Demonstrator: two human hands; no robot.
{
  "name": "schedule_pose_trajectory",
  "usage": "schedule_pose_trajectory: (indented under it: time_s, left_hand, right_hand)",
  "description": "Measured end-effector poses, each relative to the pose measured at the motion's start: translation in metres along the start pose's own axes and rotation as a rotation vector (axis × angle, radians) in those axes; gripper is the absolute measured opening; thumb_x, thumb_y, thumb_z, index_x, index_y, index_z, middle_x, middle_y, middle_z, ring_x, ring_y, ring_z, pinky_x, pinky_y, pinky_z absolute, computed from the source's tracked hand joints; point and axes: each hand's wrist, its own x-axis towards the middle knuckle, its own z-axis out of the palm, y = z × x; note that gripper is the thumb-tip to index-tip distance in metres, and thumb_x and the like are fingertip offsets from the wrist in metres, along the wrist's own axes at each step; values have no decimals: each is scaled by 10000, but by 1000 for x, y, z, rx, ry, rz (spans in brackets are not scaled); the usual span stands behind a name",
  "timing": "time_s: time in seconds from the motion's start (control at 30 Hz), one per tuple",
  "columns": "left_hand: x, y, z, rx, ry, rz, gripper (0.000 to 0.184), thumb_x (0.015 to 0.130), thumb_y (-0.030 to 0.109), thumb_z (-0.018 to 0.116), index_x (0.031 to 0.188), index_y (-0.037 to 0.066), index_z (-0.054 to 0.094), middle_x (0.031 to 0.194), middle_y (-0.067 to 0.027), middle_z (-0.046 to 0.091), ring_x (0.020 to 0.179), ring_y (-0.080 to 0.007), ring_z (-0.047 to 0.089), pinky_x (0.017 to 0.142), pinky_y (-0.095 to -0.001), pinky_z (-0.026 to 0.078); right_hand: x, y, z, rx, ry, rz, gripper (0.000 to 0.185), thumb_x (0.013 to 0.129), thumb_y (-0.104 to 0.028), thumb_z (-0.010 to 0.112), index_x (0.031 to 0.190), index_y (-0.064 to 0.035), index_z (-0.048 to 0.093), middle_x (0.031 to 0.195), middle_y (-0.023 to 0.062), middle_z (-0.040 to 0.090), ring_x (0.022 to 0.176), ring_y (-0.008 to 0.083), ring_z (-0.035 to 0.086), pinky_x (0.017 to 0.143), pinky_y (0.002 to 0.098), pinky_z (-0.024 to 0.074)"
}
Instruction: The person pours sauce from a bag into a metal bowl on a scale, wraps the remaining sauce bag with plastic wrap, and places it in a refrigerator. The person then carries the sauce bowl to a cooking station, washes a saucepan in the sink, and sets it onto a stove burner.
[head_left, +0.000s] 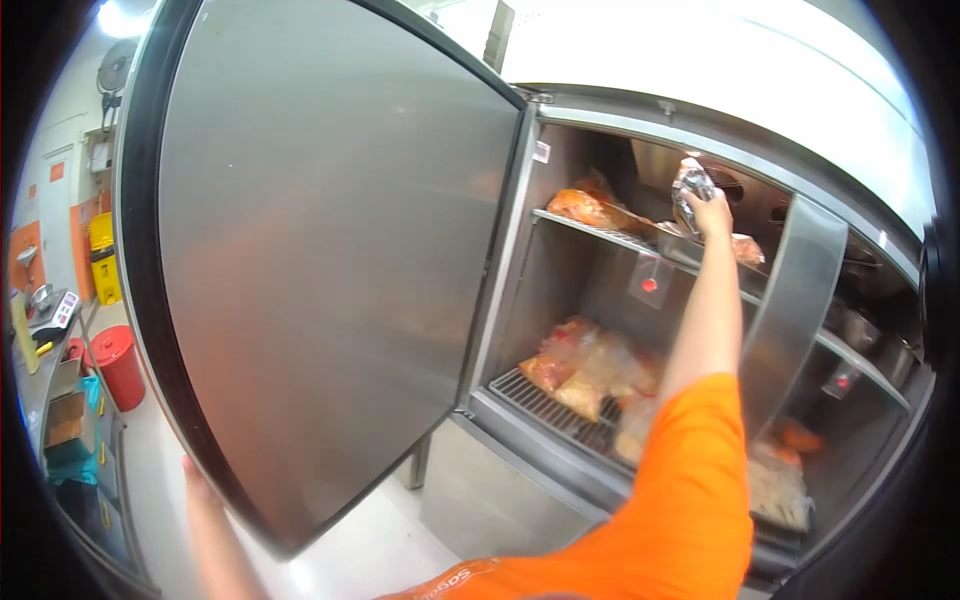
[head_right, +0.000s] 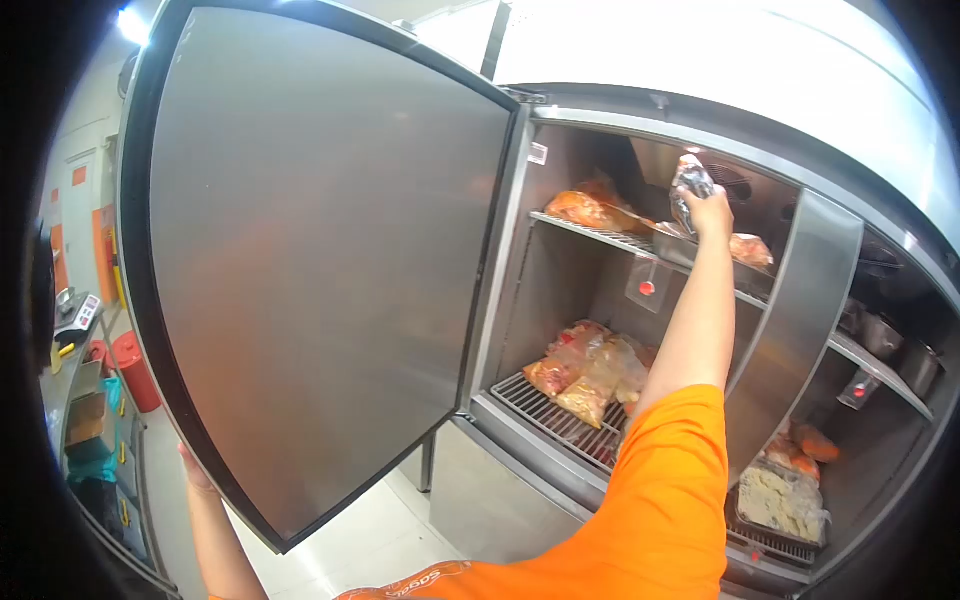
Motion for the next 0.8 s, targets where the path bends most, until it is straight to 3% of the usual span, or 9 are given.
schedule_pose_trajectory:
  time_s: [0.07,0.17,0.23,0.3,0.43,0.5,0.6,0.7,0.8]
  left_hand:
    - [1,6,4,-10,12,-20,680,803,598,438,1262,97,410,1211,-63,494,1064,-241,498,868,-398,435]
    - [8,13,13,-15,29,-45,680,807,598,428,1266,97,406,1216,-64,490,1073,-242,490,877,-397,426]
    - [10,15,14,-17,36,-52,679,810,599,422,1268,98,403,1219,-65,487,1078,-243,485,883,-397,419]
    - [7,15,12,-19,45,-59,679,813,599,415,1271,98,401,1222,-66,484,1084,-244,480,888,-396,413]
    - [5,16,10,-42,49,-86,679,818,599,402,1276,98,395,1228,-68,478,1095,-246,470,900,-395,401]
    - [4,17,10,-49,42,-92,679,820,599,395,1279,98,392,1231,-68,476,1101,-247,465,906,-394,395]
    - [-1,16,6,-64,27,-82,679,824,600,385,1282,99,388,1235,-70,471,1109,-248,458,914,-393,386]
    - [-12,13,3,-95,20,-73,679,828,600,375,1286,99,384,1240,-71,467,1117,-249,450,923,-393,377]
    - [-26,13,3,-118,2,-119,679,832,600,365,1290,99,380,1244,-72,463,1126,-250,442,931,-392,368]
  right_hand:
    - [20,14,20,-220,-167,208,619,713,-588,535,1092,-102,588,1116,208,550,1046,308,541,883,373,413]
    - [8,20,11,-359,-55,236,534,752,-540,528,1102,-141,584,1154,167,540,1117,319,474,893,487,359]
    - [3,20,12,-460,245,147,453,741,-490,561,1054,-164,597,1125,133,541,1075,321,482,863,516,349]
    - [-14,-5,5,-175,593,65,377,732,-439,575,993,-167,601,1050,123,545,1008,310,510,836,494,367]
    - [-93,-45,2,688,747,-404,221,742,-202,617,917,-73,574,945,113,534,912,284,497,817,375,398]
    - [-164,-52,-32,656,824,-439,212,750,-99,600,944,-35,544,934,95,519,880,240,487,803,342,397]
    - [-221,-5,-81,1332,902,-56,235,788,-77,528,1009,-23,469,940,68,500,891,155,465,770,310,386]
    - [-263,53,-104,1989,664,311,144,839,-206,475,927,-106,529,845,14,580,720,122,548,612,291,405]
    - [-320,13,-121,1874,83,229,149,845,-213,512,873,-67,494,756,58,535,630,139,514,539,252,412]
